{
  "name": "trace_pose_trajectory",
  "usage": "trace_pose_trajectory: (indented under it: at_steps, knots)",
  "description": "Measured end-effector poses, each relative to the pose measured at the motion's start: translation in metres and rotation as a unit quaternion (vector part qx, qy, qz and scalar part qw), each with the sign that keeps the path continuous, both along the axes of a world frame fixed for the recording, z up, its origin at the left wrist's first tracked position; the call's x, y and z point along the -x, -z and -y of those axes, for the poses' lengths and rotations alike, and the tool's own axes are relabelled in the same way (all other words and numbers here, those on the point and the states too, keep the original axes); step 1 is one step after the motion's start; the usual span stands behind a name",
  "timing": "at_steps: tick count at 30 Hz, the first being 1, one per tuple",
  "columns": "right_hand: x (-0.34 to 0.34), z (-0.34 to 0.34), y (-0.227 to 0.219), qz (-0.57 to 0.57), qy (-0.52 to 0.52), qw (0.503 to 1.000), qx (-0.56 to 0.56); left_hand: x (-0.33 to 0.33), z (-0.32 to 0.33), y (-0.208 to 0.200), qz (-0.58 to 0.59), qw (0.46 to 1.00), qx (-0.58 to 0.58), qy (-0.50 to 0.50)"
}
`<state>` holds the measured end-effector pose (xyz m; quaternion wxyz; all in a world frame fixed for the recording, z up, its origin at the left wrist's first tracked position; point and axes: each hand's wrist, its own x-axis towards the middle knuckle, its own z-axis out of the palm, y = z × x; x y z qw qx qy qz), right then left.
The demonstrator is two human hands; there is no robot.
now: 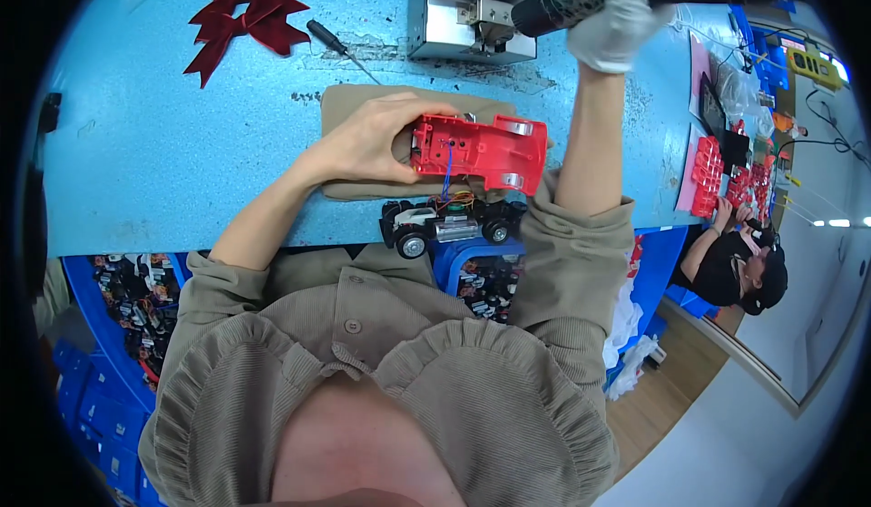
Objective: Assembling plastic toy truck components using an electric screwdriver at a factory workstation.
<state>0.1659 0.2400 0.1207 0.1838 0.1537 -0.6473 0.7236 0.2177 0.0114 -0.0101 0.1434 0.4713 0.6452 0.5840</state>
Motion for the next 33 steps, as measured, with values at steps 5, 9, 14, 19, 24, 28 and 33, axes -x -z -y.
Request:
trace_pose_trajectory:
  at_steps: [5,9,14,19,24,28,33]
  knots:
    - [-0.034,0.021,0.005,0.027,0.022,0.999,0.042,-0.001,0.007,0.002,0.009,1.000,0.020,-0.007]
    - [-0.099,0.031,-0.013,-0.076,-0.073,0.981,0.161,-0.001,0.002,0.000,0.011,1.000,0.024,0.007]
    - [-0.127,0.053,0.014,-0.092,0.066,0.989,0.098,-0.001,0.001,0.003,0.003,1.000,0.019,0.002]
    - [-0.127,0.050,0.032,-0.079,0.124,0.981,0.128,-0.001,-0.003,0.001,-0.024,1.000,-0.008,-0.012]
    - [-0.124,0.051,0.035,-0.064,0.087,0.980,0.166,0.000,-0.002,0.003,-0.033,0.999,-0.010,-0.023]
    - [-0.117,0.070,0.029,-0.075,0.142,0.986,0.043,0.000,0.001,0.001,-0.008,1.000,0.007,-0.002]
    - [-0.107,0.070,0.006,-0.090,0.021,0.951,-0.295,0.000,0.002,0.000,0.001,1.000,0.020,-0.007]
